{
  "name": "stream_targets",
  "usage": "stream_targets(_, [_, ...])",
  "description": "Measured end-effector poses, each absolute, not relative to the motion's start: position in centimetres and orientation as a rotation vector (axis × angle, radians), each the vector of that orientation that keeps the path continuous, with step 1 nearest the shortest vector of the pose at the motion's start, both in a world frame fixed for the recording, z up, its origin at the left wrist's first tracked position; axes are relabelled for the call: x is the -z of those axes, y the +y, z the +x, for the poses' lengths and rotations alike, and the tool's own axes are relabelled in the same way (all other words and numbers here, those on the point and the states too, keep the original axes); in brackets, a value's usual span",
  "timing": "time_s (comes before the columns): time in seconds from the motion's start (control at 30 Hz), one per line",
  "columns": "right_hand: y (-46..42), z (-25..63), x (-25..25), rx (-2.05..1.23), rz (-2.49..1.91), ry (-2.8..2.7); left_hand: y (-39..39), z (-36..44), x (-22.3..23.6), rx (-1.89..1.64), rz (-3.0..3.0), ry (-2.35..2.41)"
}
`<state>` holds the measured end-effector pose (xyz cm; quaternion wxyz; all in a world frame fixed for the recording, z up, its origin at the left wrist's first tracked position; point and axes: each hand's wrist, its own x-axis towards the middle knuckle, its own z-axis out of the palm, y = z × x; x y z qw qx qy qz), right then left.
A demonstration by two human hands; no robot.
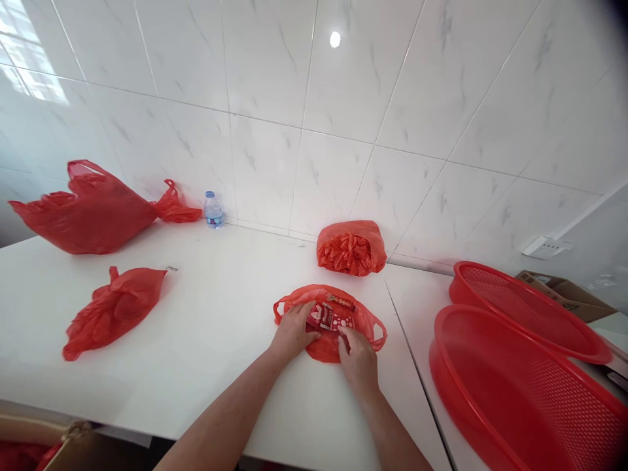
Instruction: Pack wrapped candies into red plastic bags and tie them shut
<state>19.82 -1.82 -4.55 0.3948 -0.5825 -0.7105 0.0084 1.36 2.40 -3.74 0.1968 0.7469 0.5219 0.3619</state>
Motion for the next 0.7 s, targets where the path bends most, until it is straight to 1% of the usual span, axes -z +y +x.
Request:
stream_targets(0.2, [-1.52, 19.84, 4.7, 0.0, -1.401, -1.822, 2.46, 1.4, 3.79, -1.024, 2.062, 1.474])
stream_targets(0.33, [-1.48, 19.79, 4.5, -0.076, -1.426, -1.801, 2.62, 1.29, 3.93, -1.064, 2.024, 1.463])
stream_targets(0.47, [-1.38, 19.8, 4.42, -0.08, -1.478, -1.709, 2.66, 1.14, 3.85, -1.107, 1.968, 1.455])
stream_targets(0.7, [-1.27, 20.07, 4.65, -0.134, -1.507, -1.669, 2.44, 0.97, 3.06, -1.085, 1.89, 1.452])
